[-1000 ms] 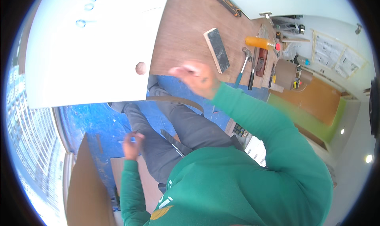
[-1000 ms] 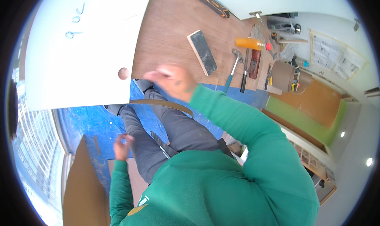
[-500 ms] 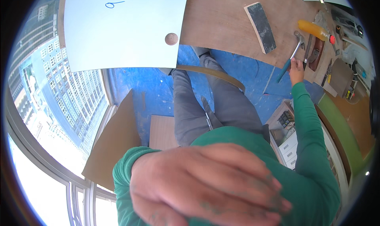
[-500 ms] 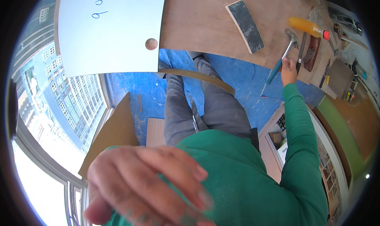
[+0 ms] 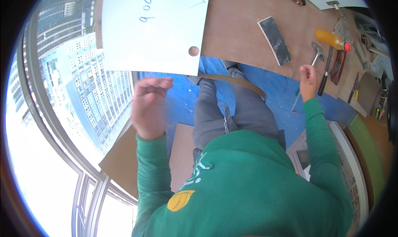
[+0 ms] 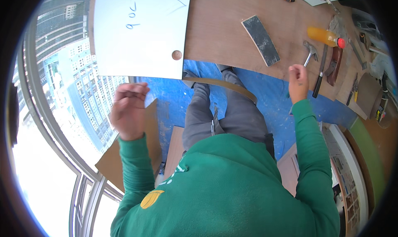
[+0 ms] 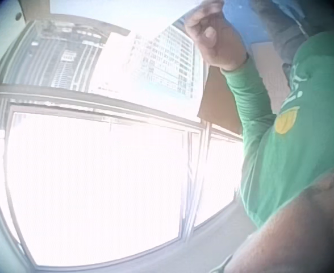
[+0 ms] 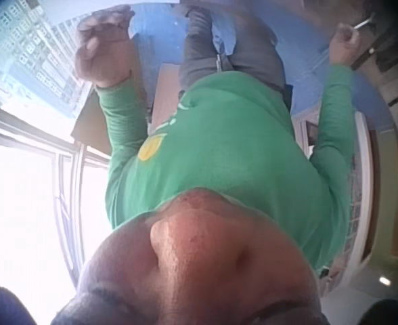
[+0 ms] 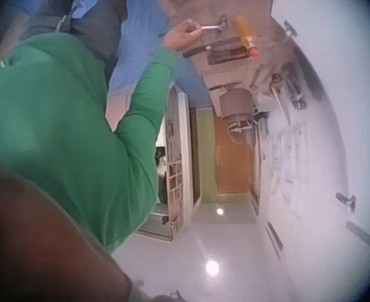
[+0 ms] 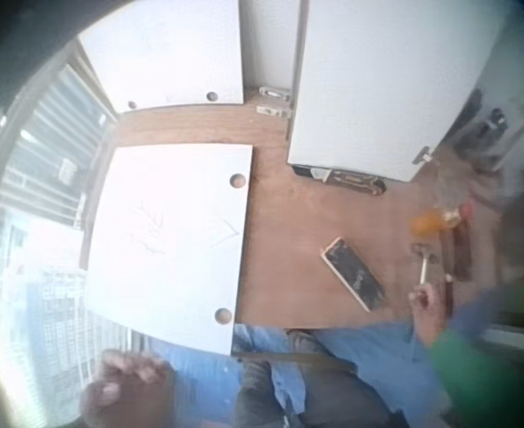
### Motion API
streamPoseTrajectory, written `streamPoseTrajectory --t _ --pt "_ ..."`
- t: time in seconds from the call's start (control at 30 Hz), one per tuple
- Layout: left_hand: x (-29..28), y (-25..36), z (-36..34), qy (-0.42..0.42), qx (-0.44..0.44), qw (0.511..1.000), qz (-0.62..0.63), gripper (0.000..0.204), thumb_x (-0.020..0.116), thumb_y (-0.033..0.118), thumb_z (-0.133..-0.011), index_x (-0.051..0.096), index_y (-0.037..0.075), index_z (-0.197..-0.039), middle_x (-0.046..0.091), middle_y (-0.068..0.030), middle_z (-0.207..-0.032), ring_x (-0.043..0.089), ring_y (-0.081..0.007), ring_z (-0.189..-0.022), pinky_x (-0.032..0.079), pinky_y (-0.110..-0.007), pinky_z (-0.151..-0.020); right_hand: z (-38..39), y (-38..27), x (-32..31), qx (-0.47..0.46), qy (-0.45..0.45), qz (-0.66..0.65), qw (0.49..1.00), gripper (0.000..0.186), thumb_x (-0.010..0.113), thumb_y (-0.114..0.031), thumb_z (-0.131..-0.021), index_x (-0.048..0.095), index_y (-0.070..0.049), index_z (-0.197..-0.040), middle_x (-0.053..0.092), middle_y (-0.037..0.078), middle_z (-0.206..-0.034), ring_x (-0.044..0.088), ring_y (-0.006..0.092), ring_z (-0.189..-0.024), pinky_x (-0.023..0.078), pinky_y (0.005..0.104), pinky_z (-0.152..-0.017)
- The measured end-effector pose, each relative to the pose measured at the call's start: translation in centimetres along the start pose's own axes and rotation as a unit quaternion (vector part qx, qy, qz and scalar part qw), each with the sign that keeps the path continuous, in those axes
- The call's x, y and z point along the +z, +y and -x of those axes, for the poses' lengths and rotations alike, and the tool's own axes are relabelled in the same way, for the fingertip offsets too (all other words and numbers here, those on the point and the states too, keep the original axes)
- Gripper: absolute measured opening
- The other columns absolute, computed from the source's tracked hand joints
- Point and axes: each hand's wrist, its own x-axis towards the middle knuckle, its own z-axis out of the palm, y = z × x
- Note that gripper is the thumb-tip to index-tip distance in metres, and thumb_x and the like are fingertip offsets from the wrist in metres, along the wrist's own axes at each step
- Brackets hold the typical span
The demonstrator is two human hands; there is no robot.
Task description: The person sands a white board edge, then measures and applies a curved edge banding strip to the board's edge. They press the strip along the curve and trim the excess with a utility knife.
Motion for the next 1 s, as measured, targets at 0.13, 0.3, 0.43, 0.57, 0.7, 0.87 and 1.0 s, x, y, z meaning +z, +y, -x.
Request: streamPoseTrajectory --t 0.13,0.3,0.43,0.57,0.7,0.87,1.0 --pt "-4.5 -4.6 3.9 0.192 -0.125 0.972 -0.052 0.022 0.058 0.013 -0.1 0.063 -0.001 -0.116 0.072 -0.0126 -0.106 0.067 -0.0244 -0.105 0.05 -0.038 -0.096 2.1 -5.4 4.3 0.038 -0.206 -0.172 0.963 0.022 0.066 -0.025 -0.102 0.067 -0.003 -0.102 0.064 0.0 -0.082 0.059 0.0098 -0.074 0.05 0.0278 -0.069" --pt "-9.3 -3.0 4.8 0.209 -0.137 0.944 -0.216 0.025 0.062 0.019 -0.102 0.067 -0.001 -0.115 0.074 -0.0105 -0.105 0.067 -0.0168 -0.101 0.051 -0.033 -0.091 2.5 -18.0 9.9 0.041 -0.358 -0.191 0.913 0.026 0.061 -0.03 -0.104 0.066 -0.004 -0.105 0.066 0.003 -0.089 0.06 0.0106 -0.078 0.05 0.0255 -0.07" --pt "-14.5 2.3 -1.6 0.162 -0.019 0.931 -0.326 0.027 0.065 0.021 -0.101 0.069 -0.002 -0.116 0.074 -0.0093 -0.106 0.066 -0.0142 -0.101 0.052 -0.031 -0.09 -1.2 -24.5 18.2 0.062 -0.297 -0.189 0.934 0.036 0.066 -0.031 -0.1 0.066 0.001 -0.116 0.072 0.012 -0.101 0.068 0.0187 -0.087 0.055 0.0333 -0.078" --pt "-21.6 6.2 -13.4 0.163 0.075 0.871 -0.458 0.033 0.067 0.023 -0.098 0.07 -0.002 -0.119 0.073 -0.0144 -0.111 0.068 -0.023 -0.105 0.053 -0.037 -0.094 -6.9 -26.5 25.2 0.034 -0.104 -0.129 0.986 0.054 0.068 -0.037 -0.096 0.062 0.006 -0.128 0.072 0.022 -0.117 0.069 0.0335 -0.109 0.054 0.041 -0.095" --pt "-23.0 7.7 -24.2 0.145 0.122 0.793 -0.579 0.055 0.071 0.034 -0.094 0.062 -0.004 -0.133 0.06 -0.0245 -0.135 0.057 -0.0384 -0.127 0.046 -0.047 -0.107 -7.2 -30.3 26.6 0.067 -0.023 -0.099 0.993 0.065 0.07 -0.042 -0.092 0.059 0.009 -0.132 0.064 0.029 -0.131 0.063 0.0409 -0.122 0.05 0.0436 -0.103" --pt "-23.1 5.1 -31.0 0.156 0.072 0.739 -0.651 0.076 0.075 0.045 -0.088 0.055 -0.007 -0.14 0.049 -0.0303 -0.145 0.046 -0.0448 -0.137 0.038 -0.051 -0.115 -6.1 -34.7 28.1 0.153 0.006 0.009 0.988 0.069 0.069 -0.044 -0.089 0.057 0.006 -0.135 0.05 0.028 -0.146 0.05 0.0429 -0.134 0.041 0.0476 -0.115" --pt "-22.8 5.5 -31.9 0.188 0.041 0.787 -0.586 0.077 0.077 0.045 -0.086 0.056 -0.01 -0.137 0.054 -0.0309 -0.139 0.049 -0.0449 -0.132 0.039 -0.051 -0.114 -5.4 -36.9 27.6 0.24 0.024 -0.154 0.958 0.063 0.073 -0.034 -0.087 0.058 0.005 -0.134 0.055 0.027 -0.14 0.055 0.0407 -0.129 0.049 0.0473 -0.107"
